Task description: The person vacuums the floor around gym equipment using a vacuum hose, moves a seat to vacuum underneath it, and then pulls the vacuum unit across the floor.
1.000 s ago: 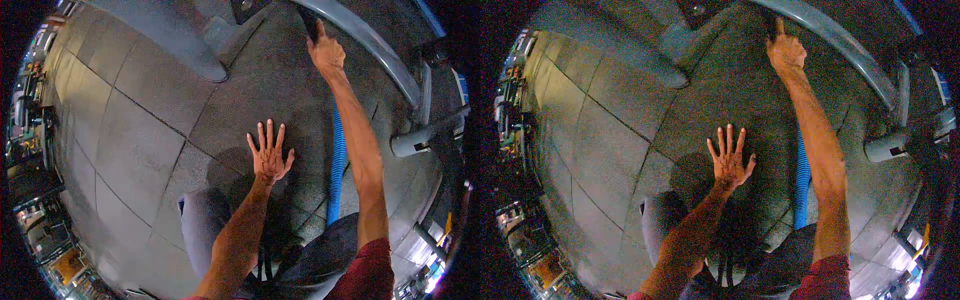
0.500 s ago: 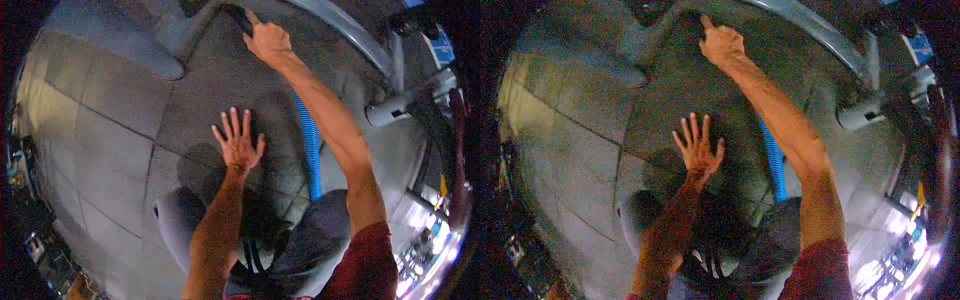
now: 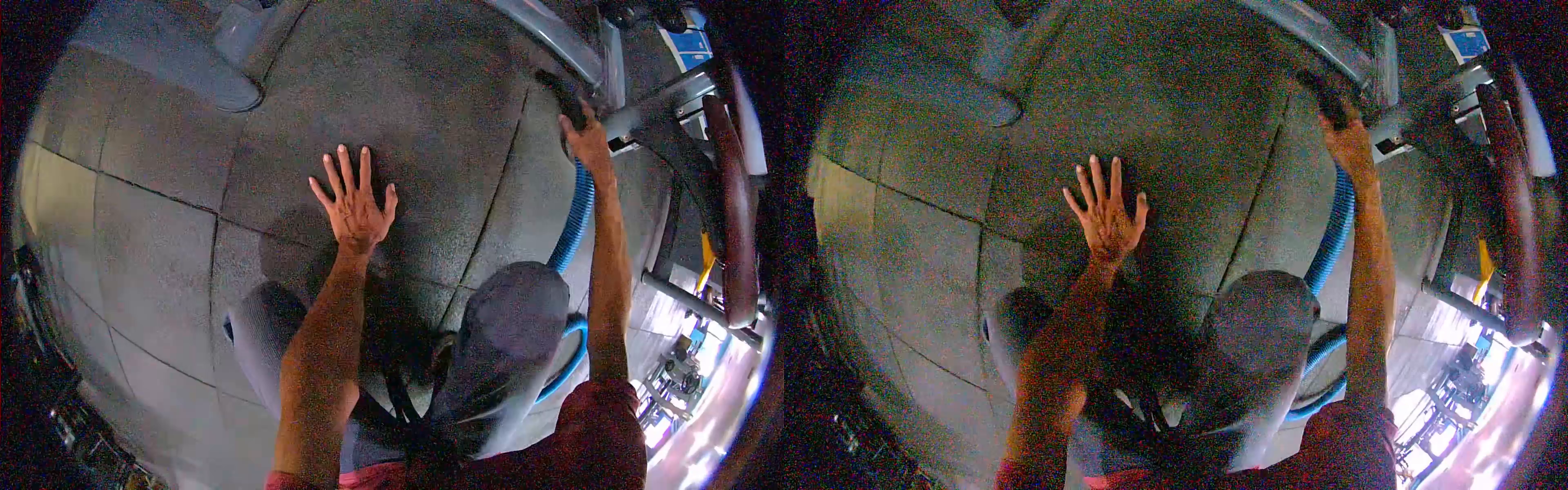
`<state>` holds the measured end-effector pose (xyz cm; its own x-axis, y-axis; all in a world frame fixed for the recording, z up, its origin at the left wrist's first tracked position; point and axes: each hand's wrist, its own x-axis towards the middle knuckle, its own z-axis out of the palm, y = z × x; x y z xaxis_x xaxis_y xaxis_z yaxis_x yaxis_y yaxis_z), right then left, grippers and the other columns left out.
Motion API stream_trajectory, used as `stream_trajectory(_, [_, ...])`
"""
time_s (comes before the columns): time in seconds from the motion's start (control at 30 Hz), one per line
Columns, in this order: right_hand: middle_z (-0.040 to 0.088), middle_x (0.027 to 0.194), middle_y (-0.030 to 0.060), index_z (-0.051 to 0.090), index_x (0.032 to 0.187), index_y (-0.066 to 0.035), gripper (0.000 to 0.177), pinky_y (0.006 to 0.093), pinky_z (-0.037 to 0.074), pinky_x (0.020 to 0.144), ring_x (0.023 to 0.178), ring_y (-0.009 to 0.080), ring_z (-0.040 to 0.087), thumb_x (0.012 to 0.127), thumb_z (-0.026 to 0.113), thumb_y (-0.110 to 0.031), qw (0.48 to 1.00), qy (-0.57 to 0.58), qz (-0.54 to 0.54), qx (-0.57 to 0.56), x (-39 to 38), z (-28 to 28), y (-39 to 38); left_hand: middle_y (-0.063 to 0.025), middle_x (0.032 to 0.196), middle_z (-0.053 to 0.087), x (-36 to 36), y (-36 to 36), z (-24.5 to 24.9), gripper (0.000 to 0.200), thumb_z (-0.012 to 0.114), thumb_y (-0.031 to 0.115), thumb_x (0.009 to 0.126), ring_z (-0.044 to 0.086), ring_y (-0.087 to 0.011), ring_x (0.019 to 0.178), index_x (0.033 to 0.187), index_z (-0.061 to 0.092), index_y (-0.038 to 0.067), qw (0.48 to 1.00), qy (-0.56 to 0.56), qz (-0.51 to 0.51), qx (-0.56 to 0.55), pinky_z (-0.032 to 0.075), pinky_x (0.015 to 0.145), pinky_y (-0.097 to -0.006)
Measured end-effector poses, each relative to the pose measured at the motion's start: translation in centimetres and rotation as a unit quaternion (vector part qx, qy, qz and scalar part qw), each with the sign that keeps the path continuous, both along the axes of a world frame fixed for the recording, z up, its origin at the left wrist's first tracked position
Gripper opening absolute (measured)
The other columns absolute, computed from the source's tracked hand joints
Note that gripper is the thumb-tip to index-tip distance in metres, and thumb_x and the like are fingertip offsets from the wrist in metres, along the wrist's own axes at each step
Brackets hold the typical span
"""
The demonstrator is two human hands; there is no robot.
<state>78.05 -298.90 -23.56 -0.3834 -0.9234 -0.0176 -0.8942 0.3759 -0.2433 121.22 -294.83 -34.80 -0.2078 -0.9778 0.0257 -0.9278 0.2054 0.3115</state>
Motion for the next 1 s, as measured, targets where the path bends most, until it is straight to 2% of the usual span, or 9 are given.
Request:
stream_trajectory(0.07, [0.068, 0.105, 0.0244, 0.045, 0.141, -0.01, 0.067, 0.0429, 0.052, 0.08, 0.087, 0.0351, 0.069, 0.086, 0.066, -0.043, 0.998, 0.024, 0.053, 0.026, 1.8, 2.5, 1.4, -0.0162, 0.159, 0.016, 0.0, 0.0, 0.1, 0.072, 0.046, 0.05, 0.091, 0.011, -0.0421, 0.146, 0.152, 0.028, 0.016, 1.0, -0.001, 0.0, -0.003, 0.004, 0.111, -0.0684])
stream_trajectory(0.13, [0.066, 0.086, 0.017, 0.051, 0.134, -0.012, 0.057, 0.0413, 0.052, 0.066, 0.071, 0.0287, 0.067, 0.088, 0.064, -0.043, 0.994, -0.003, -0.02, 0.106, 4.3, 5.4, 3.7, -0.018, 0.158, 0.018, 0.0, 0.2, -0.2, 0.072, 0.046, 0.051, 0.091, 0.013, -0.043, 0.145, 0.151, 0.029, 0.016, 1.0, 0.001, -0.003, -0.018, 0.004, 0.111, -0.068])
stream_trajectory(0.27, [0.058, 0.065, 0.0054, 0.054, 0.129, -0.013, 0.049, 0.0345, 0.045, 0.046, 0.048, 0.016, 0.054, 0.089, 0.065, -0.038, 0.966, -0.143, -0.045, 0.209, 9.6, 10.2, 7.7, -0.0184, 0.158, 0.018, 0.0, 0.1, 0.4, 0.071, 0.045, 0.052, 0.092, 0.013, -0.0433, 0.145, 0.151, 0.029, 0.016, 1.0, -0.007, -0.005, -0.017, 0.002, 0.111, -0.068])
stream_trajectory(0.37, [0.058, 0.066, 0.0045, 0.054, 0.13, -0.013, 0.047, 0.0352, 0.044, 0.043, 0.045, 0.0159, 0.053, 0.089, 0.064, -0.034, 0.955, -0.156, -0.04, 0.248, 10.9, 11.3, 10.8, -0.0182, 0.158, 0.018, 0.1, 0.2, 0.3, 0.071, 0.045, 0.052, 0.092, 0.013, -0.0433, 0.145, 0.151, 0.029, 0.016, 1.0, -0.006, -0.004, -0.017, 0.003, 0.111, -0.068])
stream_trajectory(0.47, [0.057, 0.066, 0.0036, 0.054, 0.132, -0.014, 0.048, 0.0344, 0.043, 0.043, 0.045, 0.0156, 0.052, 0.09, 0.064, -0.034, 0.936, -0.195, -0.061, 0.287, 12.6, 13.3, 12.0, -0.0181, 0.158, 0.018, 0.1, 0.2, 0.0, 0.071, 0.045, 0.052, 0.092, 0.013, -0.0434, 0.145, 0.152, 0.028, 0.016, 1.0, 0.002, -0.006, -0.026, 0.003, 0.111, -0.068])
stream_trajectory(0.7, [0.065, 0.081, 0.0083, 0.053, 0.136, -0.01, 0.061, 0.0295, 0.042, 0.044, 0.048, 0.0109, 0.051, 0.086, 0.068, -0.042, 0.989, -0.106, -0.061, 0.088, 8.2, 11.9, 10.1, -0.0171, 0.158, 0.018, 0.0, 0.1, 0.0, 0.072, 0.047, 0.05, 0.091, 0.012, -0.0426, 0.145, 0.152, 0.028, 0.017, 1.0, -0.008, -0.003, -0.021, 0.005, 0.111, -0.068])
stream_trajectory(0.83, [0.068, 0.083, 0.0112, 0.053, 0.135, -0.016, 0.053, 0.0373, 0.05, 0.054, 0.054, 0.0215, 0.059, 0.09, 0.061, -0.042, 0.975, -0.122, -0.091, 0.163, 5.8, 8.7, 6.2, -0.0176, 0.158, 0.019, -0.3, 0.2, -0.1, 0.072, 0.046, 0.051, 0.091, 0.014, -0.0429, 0.145, 0.151, 0.029, 0.017, 0.999, -0.008, -0.004, -0.032, 0.006, 0.111, -0.0682])
stream_trajectory(0.9, [0.067, 0.082, 0.0111, 0.055, 0.134, -0.015, 0.051, 0.0385, 0.052, 0.06, 0.059, 0.0227, 0.061, 0.09, 0.061, -0.042, 0.984, -0.098, -0.033, 0.143, 6.1, 8.3, 6.8, -0.0176, 0.157, 0.02, -0.2, 0.2, -0.1, 0.071, 0.046, 0.051, 0.091, 0.014, -0.0429, 0.145, 0.151, 0.028, 0.016, 1.0, -0.016, -0.001, -0.026, 0.006, 0.111, -0.0681])
stream_trajectory(1.0, [0.068, 0.084, 0.0125, 0.056, 0.132, -0.013, 0.05, 0.0408, 0.053, 0.068, 0.068, 0.025, 0.065, 0.089, 0.062, -0.039, 0.978, -0.072, -0.051, 0.187, 7.4, 8.0, 10.0, -0.0175, 0.157, 0.02, -0.1, 0.2, -0.1, 0.071, 0.046, 0.051, 0.091, 0.014, -0.0429, 0.145, 0.151, 0.028, 0.017, 1.0, -0.006, -0.005, -0.022, 0.005, 0.111, -0.0681])
